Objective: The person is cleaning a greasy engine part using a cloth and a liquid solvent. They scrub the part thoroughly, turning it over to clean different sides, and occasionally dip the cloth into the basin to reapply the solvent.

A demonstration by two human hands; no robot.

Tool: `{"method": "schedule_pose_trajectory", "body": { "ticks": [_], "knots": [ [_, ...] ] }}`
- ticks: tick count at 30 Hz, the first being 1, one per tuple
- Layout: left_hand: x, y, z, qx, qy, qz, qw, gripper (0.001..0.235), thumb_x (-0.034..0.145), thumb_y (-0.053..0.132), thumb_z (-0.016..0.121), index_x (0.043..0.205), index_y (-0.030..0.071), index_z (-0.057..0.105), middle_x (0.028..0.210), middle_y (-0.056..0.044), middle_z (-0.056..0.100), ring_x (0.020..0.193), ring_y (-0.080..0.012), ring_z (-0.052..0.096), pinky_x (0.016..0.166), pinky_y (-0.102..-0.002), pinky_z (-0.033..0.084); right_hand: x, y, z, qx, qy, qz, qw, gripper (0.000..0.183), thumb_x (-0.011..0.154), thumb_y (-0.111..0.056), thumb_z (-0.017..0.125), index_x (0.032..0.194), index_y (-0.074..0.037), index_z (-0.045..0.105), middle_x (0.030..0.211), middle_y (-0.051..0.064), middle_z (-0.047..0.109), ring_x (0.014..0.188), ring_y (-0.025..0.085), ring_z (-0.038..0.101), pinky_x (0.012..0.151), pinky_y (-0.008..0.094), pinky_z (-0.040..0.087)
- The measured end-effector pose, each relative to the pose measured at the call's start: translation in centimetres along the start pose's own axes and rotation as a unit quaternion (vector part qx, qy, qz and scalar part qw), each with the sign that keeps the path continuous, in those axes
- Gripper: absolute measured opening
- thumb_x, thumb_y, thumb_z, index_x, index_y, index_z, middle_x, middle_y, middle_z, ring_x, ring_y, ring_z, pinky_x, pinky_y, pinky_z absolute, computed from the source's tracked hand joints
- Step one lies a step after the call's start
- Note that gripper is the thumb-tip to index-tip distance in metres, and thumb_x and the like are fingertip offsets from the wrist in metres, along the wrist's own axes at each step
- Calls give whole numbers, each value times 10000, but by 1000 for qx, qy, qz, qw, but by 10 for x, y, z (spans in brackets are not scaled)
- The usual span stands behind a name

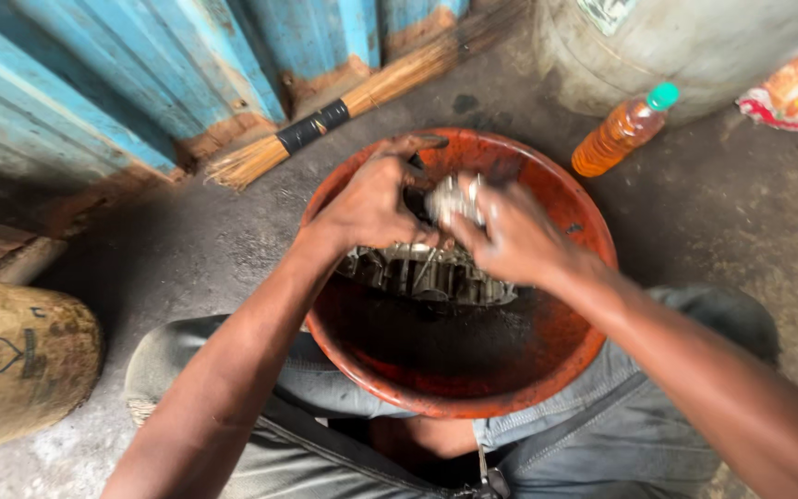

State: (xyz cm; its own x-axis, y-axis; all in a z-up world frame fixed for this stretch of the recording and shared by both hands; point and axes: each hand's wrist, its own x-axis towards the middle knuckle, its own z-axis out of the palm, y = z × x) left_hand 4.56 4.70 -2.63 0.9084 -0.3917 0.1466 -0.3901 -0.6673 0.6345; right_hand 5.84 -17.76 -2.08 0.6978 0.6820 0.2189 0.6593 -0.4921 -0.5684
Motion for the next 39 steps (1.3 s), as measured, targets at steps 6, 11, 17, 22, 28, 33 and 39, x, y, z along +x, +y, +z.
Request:
{"method": "schedule_pose_trajectory", "body": {
  "ticks": [6,11,17,22,28,33,39],
  "knots": [
    [-2,-2,7,-53,11,-19,998,575,560,303,909,1016,-16,767,1579,-157,478,1431,-373,442,1172,-433,399,-4,-1,9,15,-7,35,999,228,973,-203,656,1107,-18,650,860,245,728,759,408,725,609,484,552],
    [3,1,3,14,-4,-42,999,697,469,306,982,1053,-16,781,1527,-228,416,1421,-442,335,1178,-488,277,3,3,6,35,24,-37,998,334,983,-202,670,1186,54,600,909,268,709,827,416,720,674,478,565],
    [-1,7,-1,-5,1,-29,1000,670,521,325,959,1087,9,790,1533,-200,459,1434,-410,362,1201,-475,279,0,1,7,-39,-38,142,988,434,984,-264,654,1300,28,592,889,260,717,763,392,739,665,475,569],
    [-2,-3,6,-10,0,-37,999,811,515,337,959,1171,-69,709,1536,-228,434,1439,-394,368,1202,-412,306,0,2,12,71,50,-43,995,311,1019,-224,624,1196,31,615,1002,221,748,900,364,763,769,457,607],
    [-1,8,7,-10,22,-48,999,850,503,323,958,1220,-41,682,1530,-233,439,1450,-396,350,1216,-422,289,-2,-11,12,-25,52,134,989,256,970,-255,657,1093,-30,662,893,236,740,791,429,723,677,539,561],
    [-4,9,8,26,40,-4,999,647,491,300,958,1066,47,804,1567,-224,427,1439,-452,316,1187,-484,249,7,-21,14,-34,58,140,988,336,981,-301,653,1098,13,637,812,274,716,749,451,704,643,550,560],
    [0,11,8,52,31,-53,997,791,454,365,1003,1094,-32,761,1464,-328,401,1402,-472,339,1171,-482,273,16,-35,4,-56,-16,263,963,347,979,-300,611,1036,40,651,747,300,702,663,435,712,688,538,575]
  ]
}}
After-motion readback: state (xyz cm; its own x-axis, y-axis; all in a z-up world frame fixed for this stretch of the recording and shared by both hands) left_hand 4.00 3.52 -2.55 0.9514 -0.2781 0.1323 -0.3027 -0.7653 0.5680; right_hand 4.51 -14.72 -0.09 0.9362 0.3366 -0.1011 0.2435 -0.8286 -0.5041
